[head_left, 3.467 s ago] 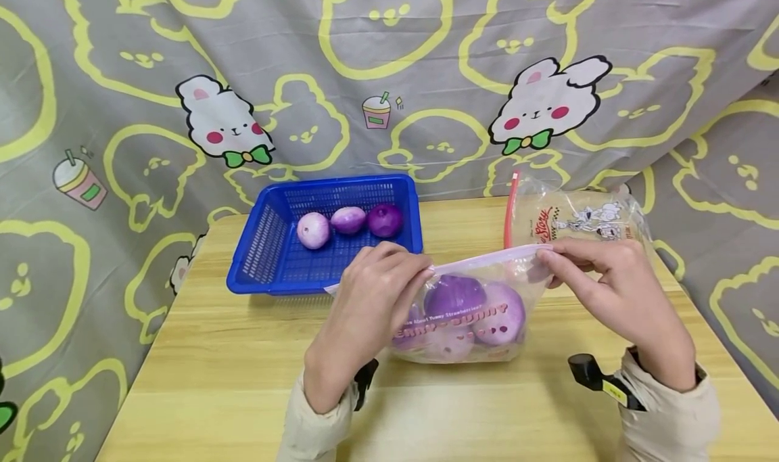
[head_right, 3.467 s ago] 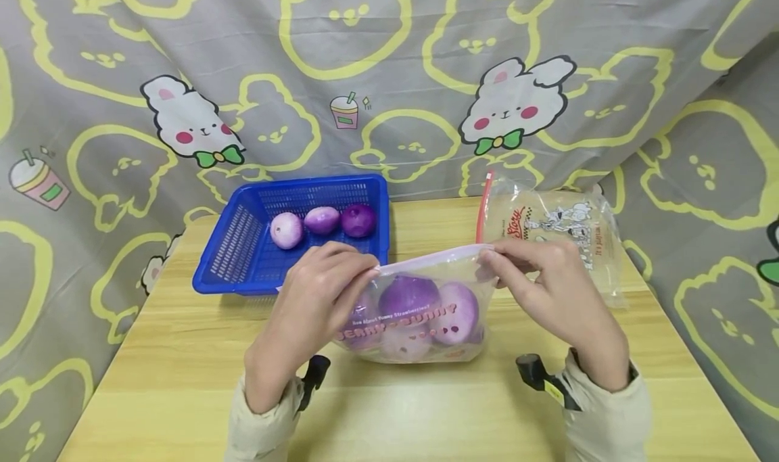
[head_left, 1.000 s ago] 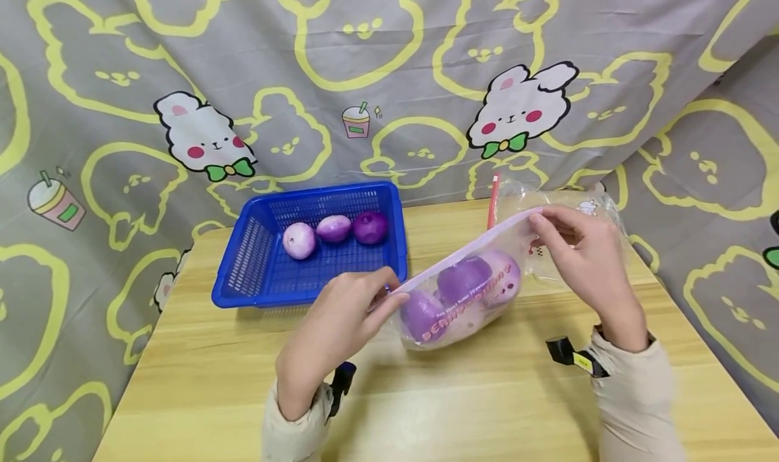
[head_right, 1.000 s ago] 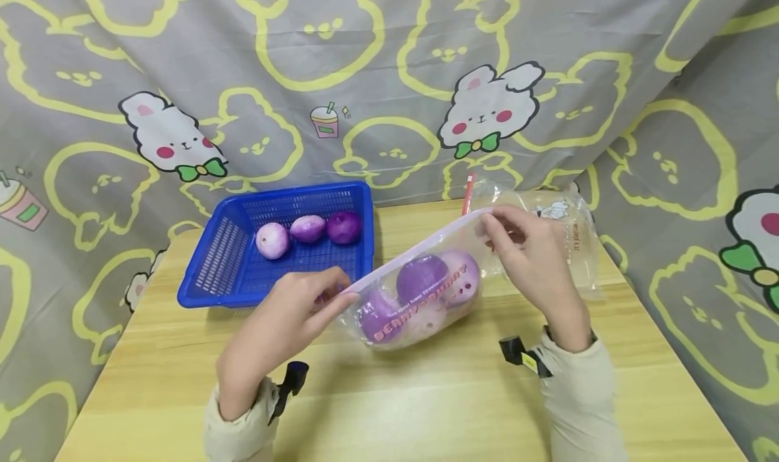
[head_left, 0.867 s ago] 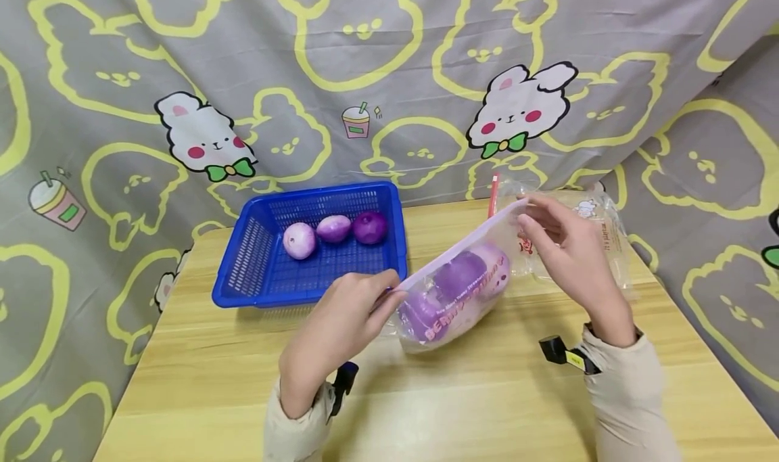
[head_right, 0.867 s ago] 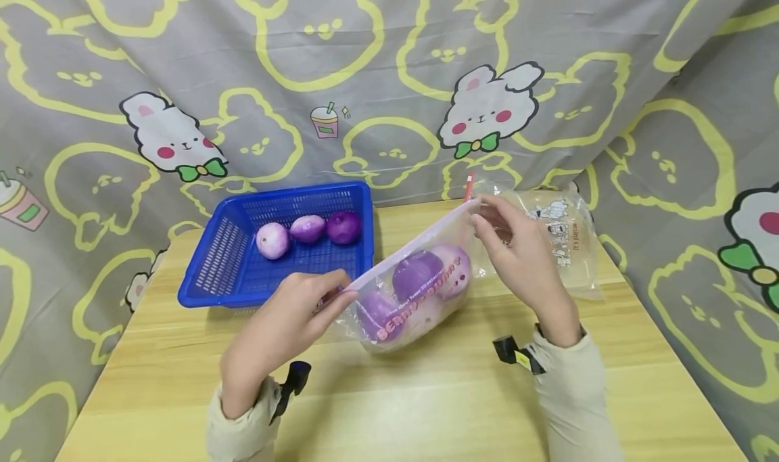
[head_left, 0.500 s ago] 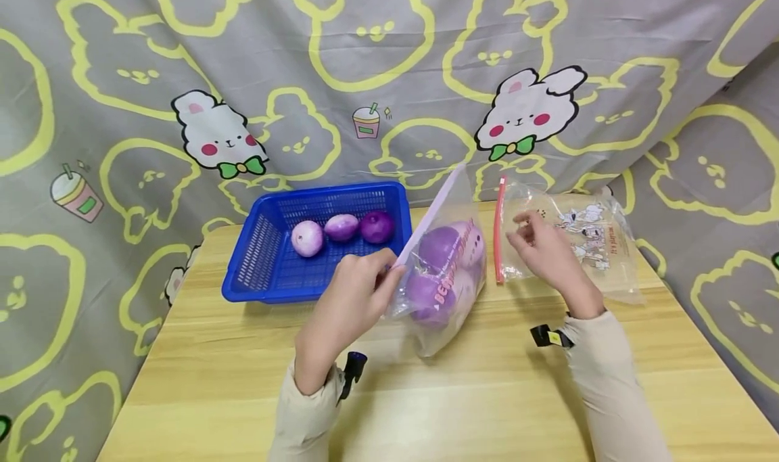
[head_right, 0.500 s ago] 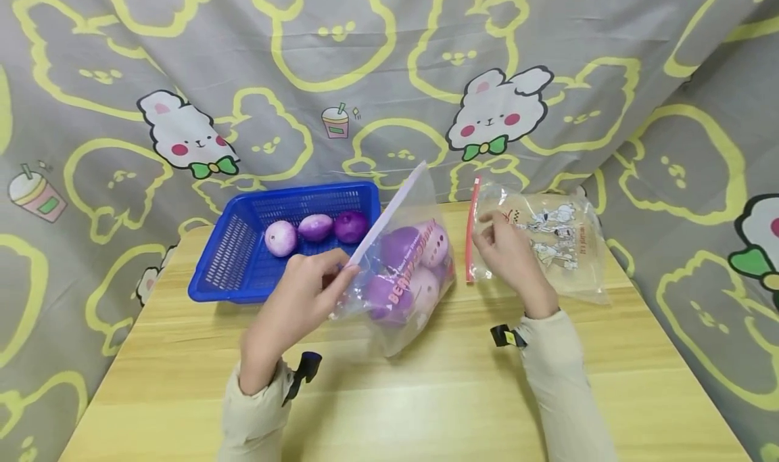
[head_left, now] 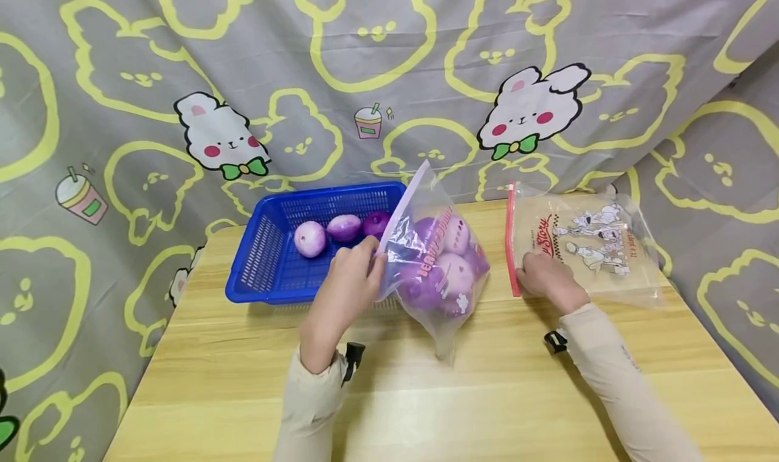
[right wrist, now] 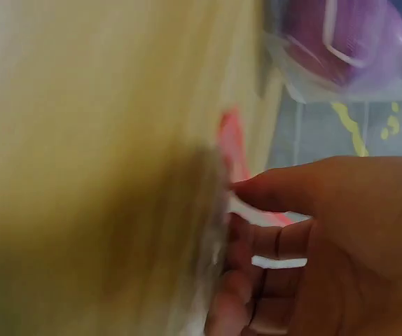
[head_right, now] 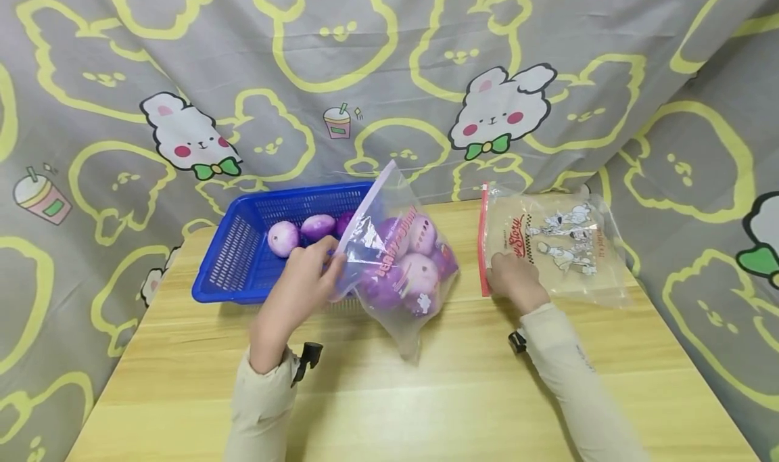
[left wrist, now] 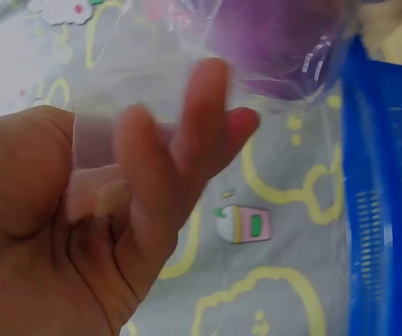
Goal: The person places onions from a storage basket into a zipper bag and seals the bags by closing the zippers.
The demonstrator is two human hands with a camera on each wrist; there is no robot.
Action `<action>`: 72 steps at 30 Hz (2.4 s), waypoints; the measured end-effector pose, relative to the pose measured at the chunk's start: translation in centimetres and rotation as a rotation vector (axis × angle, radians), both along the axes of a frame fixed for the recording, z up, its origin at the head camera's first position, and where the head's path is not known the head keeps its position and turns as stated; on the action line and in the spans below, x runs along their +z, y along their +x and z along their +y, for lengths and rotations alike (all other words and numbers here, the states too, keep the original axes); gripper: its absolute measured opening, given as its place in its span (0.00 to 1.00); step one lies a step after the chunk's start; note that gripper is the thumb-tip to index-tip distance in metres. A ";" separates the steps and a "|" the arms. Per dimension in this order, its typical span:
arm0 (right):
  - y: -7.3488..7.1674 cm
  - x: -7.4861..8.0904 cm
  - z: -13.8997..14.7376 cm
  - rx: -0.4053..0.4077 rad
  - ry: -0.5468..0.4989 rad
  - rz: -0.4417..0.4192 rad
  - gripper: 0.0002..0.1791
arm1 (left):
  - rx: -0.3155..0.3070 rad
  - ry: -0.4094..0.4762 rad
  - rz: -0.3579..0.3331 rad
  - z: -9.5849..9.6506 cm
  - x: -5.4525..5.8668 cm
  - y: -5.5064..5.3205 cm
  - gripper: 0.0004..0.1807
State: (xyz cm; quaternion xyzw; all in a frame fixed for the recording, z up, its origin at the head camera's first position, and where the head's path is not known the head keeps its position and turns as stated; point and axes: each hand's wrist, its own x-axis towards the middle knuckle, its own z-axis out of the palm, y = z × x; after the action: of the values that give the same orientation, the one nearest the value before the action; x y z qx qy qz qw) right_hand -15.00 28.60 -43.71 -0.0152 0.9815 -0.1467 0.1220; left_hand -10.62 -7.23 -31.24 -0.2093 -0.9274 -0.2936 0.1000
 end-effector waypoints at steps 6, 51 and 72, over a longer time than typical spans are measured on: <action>1.2 -0.3 0.3 0.019 0.037 0.008 0.28 | 0.016 -0.103 -0.113 1.1 -1.3 -0.6 0.09; 11.6 16.2 -5.5 0.222 -0.202 0.849 0.17 | -0.440 0.278 -0.043 4.7 -0.5 3.5 0.13; 11.7 15.7 -13.2 0.478 -0.404 0.451 0.11 | -0.384 0.917 -0.439 3.9 -0.2 3.5 0.11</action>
State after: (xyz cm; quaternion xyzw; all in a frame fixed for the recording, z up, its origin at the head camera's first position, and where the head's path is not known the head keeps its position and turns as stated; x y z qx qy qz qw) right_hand -3.30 15.41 -28.01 -0.2994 0.9037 -0.2977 -0.0715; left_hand -7.16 -3.32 -31.47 -0.2435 -0.6483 -0.7180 -0.0703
